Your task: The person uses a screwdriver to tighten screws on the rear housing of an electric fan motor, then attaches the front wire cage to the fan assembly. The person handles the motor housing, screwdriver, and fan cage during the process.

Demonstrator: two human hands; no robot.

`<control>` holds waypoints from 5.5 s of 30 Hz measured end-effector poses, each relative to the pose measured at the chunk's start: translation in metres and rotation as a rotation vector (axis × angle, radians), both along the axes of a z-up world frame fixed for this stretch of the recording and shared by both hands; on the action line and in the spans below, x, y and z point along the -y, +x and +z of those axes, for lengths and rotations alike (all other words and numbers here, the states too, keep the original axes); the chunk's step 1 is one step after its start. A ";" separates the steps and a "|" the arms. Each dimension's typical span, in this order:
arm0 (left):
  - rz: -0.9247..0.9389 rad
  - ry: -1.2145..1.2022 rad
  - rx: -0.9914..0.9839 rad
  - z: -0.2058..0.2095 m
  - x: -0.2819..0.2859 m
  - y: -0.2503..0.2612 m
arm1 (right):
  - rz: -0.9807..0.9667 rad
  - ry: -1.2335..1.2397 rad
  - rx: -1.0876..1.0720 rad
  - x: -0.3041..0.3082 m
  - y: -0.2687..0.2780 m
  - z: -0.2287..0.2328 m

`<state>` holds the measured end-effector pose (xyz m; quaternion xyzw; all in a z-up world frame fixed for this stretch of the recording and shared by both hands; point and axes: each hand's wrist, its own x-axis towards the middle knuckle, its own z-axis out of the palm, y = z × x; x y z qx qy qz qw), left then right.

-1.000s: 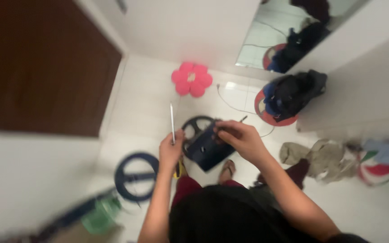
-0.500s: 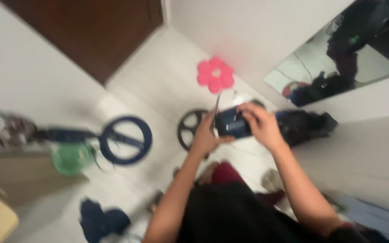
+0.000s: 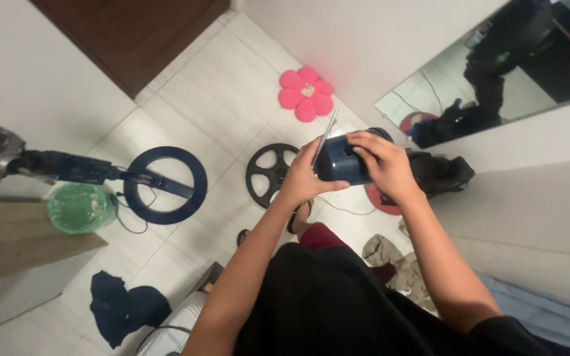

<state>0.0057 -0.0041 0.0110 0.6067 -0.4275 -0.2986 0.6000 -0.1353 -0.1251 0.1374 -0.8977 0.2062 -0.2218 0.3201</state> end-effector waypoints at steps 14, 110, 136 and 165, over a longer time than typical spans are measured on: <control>0.040 0.036 0.034 0.006 0.003 -0.003 | 0.091 -0.102 -0.044 0.013 -0.007 -0.010; 0.192 -0.086 0.244 0.047 0.021 -0.018 | -0.569 0.168 -0.240 -0.113 -0.086 0.041; -0.008 -0.089 0.212 0.027 0.008 -0.002 | -0.556 -0.062 -0.112 -0.125 -0.088 0.024; -0.077 0.031 0.578 0.086 0.018 -0.004 | -0.734 0.561 0.152 -0.091 -0.126 -0.014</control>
